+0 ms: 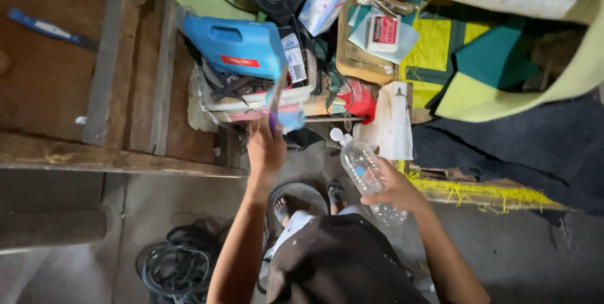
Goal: Applying liquid adhesive to a foam cushion and inserting foam blocks into the gaps.
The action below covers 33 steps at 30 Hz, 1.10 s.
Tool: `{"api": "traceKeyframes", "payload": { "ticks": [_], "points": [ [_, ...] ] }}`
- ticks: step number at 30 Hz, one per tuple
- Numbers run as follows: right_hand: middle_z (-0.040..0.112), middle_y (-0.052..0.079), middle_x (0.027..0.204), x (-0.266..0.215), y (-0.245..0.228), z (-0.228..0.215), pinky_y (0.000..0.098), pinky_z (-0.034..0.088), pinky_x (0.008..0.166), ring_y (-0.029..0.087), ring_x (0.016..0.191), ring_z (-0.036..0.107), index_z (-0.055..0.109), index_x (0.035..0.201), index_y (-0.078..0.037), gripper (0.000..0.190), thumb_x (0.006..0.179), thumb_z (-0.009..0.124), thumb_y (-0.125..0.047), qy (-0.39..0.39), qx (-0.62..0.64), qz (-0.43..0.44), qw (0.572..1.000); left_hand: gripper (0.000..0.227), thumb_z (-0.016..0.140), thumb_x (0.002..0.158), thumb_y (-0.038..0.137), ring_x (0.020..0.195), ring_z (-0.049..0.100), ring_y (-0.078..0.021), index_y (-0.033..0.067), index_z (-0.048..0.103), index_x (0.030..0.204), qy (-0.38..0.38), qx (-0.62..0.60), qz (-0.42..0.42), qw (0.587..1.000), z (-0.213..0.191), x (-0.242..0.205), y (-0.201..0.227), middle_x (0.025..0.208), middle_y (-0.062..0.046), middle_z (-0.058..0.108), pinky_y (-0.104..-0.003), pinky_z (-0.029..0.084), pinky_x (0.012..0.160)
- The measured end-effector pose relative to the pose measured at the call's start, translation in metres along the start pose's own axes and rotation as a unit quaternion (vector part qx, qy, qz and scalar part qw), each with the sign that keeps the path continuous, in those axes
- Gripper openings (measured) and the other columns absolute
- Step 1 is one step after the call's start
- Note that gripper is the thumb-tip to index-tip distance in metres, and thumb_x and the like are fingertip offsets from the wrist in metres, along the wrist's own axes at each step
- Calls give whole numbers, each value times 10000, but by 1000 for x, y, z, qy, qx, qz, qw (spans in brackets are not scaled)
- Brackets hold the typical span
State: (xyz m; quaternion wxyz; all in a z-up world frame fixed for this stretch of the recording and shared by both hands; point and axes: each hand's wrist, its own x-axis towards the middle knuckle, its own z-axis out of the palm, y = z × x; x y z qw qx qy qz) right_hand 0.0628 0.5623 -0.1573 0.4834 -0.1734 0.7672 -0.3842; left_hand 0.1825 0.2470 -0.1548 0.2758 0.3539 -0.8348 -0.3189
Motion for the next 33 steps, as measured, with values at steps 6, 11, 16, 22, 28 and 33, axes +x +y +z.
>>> {"api": "traceKeyframes", "payload": {
  "ticks": [6,11,16,22,28,33],
  "points": [
    [656,129,1431,30,32,4,434,450,1153,225,1301,579,530,1544,-110,1215,467,1075,32,-38,127,-140,981,476,676,935,523,907,714,-487,54,655,860,-155,-20,-232,960,2,-62,-2,818,-242,709,-592,492,759],
    [463,273,1582,42,7,19,598,406,1168,403,1404,501,403,1604,-30,1223,596,1075,-208,-127,49,-132,982,346,800,940,283,678,615,-315,155,582,703,-48,-62,14,997,0,-105,7,679,-33,541,-334,498,621],
    [495,376,1490,78,-28,30,637,464,1088,473,1337,564,379,1587,36,1187,673,1029,-353,-316,-54,-135,938,254,696,980,271,926,688,-473,213,646,1223,-36,-41,-133,990,-31,-136,3,1207,-122,541,-566,578,760],
    [652,213,1278,93,-30,71,465,621,879,304,1094,709,428,1593,-217,910,808,776,-517,-455,51,-22,889,234,679,895,58,596,656,-215,36,728,1123,18,-336,-315,888,-24,-199,-88,680,-109,656,-368,562,591],
    [500,204,1575,110,-55,144,614,526,1045,473,1315,598,148,1675,-278,1235,722,639,-891,-569,260,47,779,160,717,966,163,519,629,-208,4,724,980,231,-361,-459,778,-37,-260,-161,616,-116,629,-327,532,522],
    [424,81,1653,125,-66,260,582,602,982,469,1261,650,239,1658,-315,1202,687,940,-416,-534,153,-33,831,300,691,993,297,460,644,-202,80,713,787,288,-279,-515,757,-24,-306,-281,514,-97,617,-340,487,449]
  ]
}}
